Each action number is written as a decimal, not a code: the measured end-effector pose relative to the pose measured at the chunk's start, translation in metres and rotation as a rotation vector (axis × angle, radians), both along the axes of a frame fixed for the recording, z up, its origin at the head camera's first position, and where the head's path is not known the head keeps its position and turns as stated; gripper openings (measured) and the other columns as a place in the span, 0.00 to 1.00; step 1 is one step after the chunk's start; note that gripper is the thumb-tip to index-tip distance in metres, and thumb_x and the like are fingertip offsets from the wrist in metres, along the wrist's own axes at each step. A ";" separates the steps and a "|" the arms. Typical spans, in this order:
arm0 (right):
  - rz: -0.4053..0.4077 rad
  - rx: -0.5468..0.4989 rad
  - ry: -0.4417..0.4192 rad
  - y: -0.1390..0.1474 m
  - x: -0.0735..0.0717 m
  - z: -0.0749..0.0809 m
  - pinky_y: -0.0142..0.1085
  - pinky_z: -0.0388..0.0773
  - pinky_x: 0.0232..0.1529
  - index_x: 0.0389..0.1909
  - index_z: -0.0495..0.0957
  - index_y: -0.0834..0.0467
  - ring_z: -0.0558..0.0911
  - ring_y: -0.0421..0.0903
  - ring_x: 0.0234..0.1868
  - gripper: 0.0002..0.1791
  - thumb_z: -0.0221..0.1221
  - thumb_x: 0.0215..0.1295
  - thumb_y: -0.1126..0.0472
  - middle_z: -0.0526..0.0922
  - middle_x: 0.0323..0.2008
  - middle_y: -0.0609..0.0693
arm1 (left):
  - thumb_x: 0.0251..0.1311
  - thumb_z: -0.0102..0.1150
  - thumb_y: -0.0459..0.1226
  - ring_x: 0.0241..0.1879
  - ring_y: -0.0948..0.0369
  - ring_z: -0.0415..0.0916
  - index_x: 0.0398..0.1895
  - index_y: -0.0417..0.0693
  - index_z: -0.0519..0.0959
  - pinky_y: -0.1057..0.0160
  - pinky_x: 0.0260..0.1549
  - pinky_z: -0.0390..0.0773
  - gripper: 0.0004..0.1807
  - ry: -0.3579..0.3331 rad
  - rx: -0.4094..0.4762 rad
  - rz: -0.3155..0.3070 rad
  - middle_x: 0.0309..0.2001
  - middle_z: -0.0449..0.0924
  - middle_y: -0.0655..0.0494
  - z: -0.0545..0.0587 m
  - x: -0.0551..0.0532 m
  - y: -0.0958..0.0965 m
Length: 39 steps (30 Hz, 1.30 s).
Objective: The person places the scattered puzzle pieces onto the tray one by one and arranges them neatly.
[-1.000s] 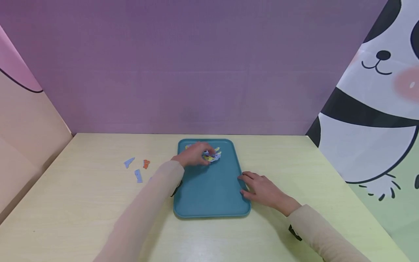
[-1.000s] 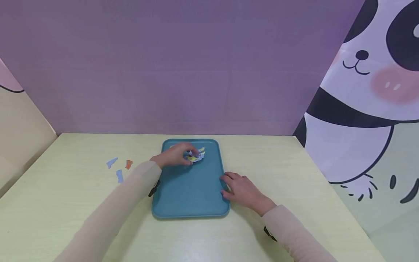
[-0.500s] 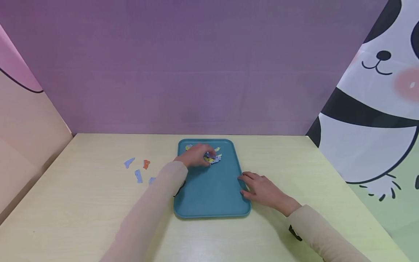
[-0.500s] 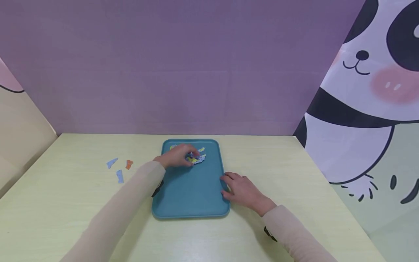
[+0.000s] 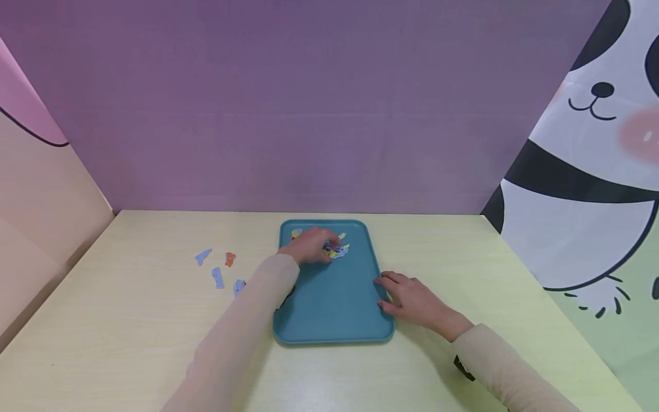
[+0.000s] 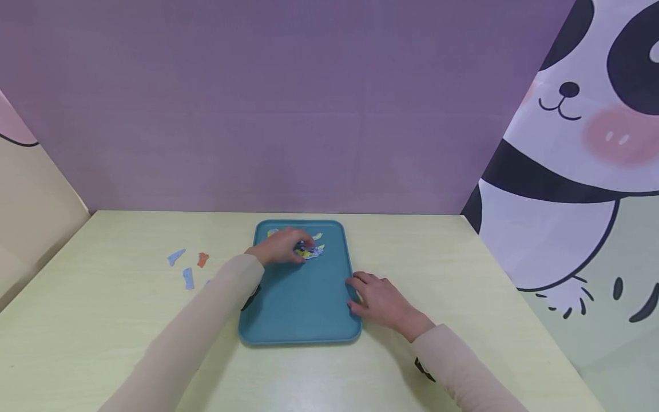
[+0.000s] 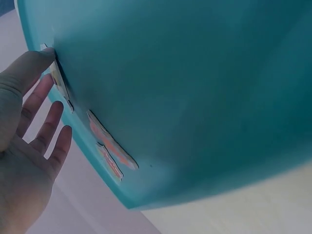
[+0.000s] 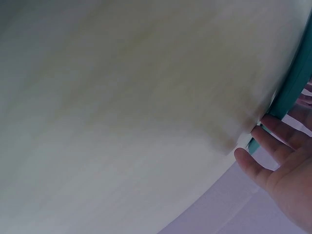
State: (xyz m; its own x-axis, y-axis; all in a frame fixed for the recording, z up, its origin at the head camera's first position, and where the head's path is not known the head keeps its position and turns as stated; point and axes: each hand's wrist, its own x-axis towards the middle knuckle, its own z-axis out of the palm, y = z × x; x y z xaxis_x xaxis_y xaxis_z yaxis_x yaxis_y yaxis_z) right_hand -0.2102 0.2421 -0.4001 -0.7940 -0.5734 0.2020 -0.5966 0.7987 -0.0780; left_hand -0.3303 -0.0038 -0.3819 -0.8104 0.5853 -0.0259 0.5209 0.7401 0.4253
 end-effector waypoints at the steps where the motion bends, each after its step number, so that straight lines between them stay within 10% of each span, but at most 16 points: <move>1: -0.004 0.005 -0.007 0.000 0.000 0.000 0.51 0.74 0.43 0.51 0.73 0.63 0.75 0.56 0.51 0.24 0.58 0.58 0.52 0.75 0.51 0.60 | 0.52 0.64 0.36 0.53 0.60 0.71 0.55 0.53 0.75 0.60 0.54 0.70 0.24 0.001 -0.008 0.004 0.53 0.75 0.58 0.001 0.001 0.001; 39: -0.041 0.037 -0.061 0.001 -0.002 0.002 0.51 0.74 0.46 0.54 0.72 0.62 0.74 0.56 0.54 0.25 0.58 0.58 0.52 0.74 0.53 0.60 | 0.50 0.64 0.35 0.54 0.60 0.70 0.54 0.49 0.75 0.59 0.55 0.69 0.24 0.047 0.013 -0.055 0.52 0.77 0.57 0.004 -0.005 -0.010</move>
State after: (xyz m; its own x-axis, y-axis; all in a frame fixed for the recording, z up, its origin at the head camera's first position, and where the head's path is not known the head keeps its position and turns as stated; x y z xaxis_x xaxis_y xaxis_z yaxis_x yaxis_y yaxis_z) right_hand -0.2117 0.2431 -0.3985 -0.8269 -0.5465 0.1322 -0.5587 0.8252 -0.0833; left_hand -0.3348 -0.0134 -0.3776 -0.7770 0.6292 0.0196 0.5805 0.7040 0.4092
